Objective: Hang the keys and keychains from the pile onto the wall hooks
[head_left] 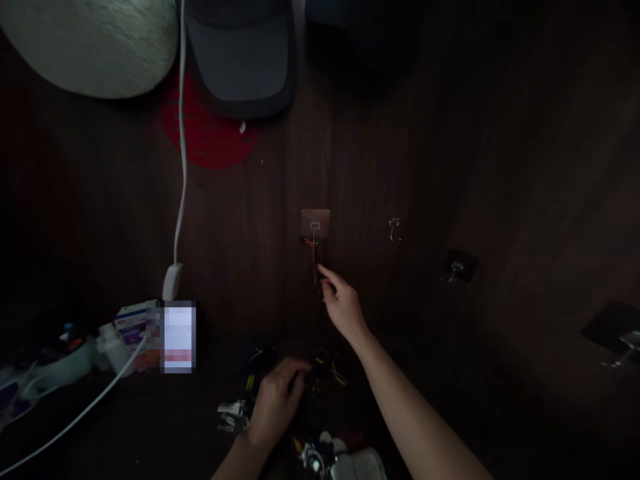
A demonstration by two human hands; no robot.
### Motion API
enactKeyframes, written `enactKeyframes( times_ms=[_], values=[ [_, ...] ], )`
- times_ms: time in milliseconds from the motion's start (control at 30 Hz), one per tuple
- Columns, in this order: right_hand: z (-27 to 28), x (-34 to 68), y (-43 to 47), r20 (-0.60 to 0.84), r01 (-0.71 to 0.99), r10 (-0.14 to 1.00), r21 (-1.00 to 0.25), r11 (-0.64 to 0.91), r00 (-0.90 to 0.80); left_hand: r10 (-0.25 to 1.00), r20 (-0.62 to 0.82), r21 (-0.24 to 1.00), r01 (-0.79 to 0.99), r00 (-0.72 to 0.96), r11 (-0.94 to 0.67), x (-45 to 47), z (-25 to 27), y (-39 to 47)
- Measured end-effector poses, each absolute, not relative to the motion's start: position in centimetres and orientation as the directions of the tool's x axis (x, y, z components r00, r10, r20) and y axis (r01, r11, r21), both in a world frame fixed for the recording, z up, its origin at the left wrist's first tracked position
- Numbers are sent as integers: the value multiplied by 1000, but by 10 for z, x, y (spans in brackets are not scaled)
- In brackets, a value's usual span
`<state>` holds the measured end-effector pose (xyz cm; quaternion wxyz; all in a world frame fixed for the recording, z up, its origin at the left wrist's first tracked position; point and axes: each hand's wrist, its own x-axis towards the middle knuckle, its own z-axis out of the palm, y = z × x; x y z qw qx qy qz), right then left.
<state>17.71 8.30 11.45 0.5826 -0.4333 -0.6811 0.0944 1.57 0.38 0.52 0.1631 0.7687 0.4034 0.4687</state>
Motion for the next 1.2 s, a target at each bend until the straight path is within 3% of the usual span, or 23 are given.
enactKeyframes(
  times_ms=[200,333,467,633,967,1200],
  values=[
    [66,202,63,577,467,817,-722,510,0,748,618,596,477,241,-646,16,10,2],
    [37,215,48,484,545,875,-729,414,-17,759,605,583,515,241,-628,16,9,3],
    [18,220,38,409,642,911,-683,348,-58,777,586,569,566,229,-596,15,4,6],
    [11,224,34,357,787,927,-537,304,-115,801,553,544,629,229,-555,15,2,8],
    [10,239,36,303,858,933,-408,312,-196,833,487,516,683,264,-518,18,4,7],
    [11,227,33,385,793,864,-386,471,-326,845,454,508,696,284,-507,18,4,8]
  ],
)
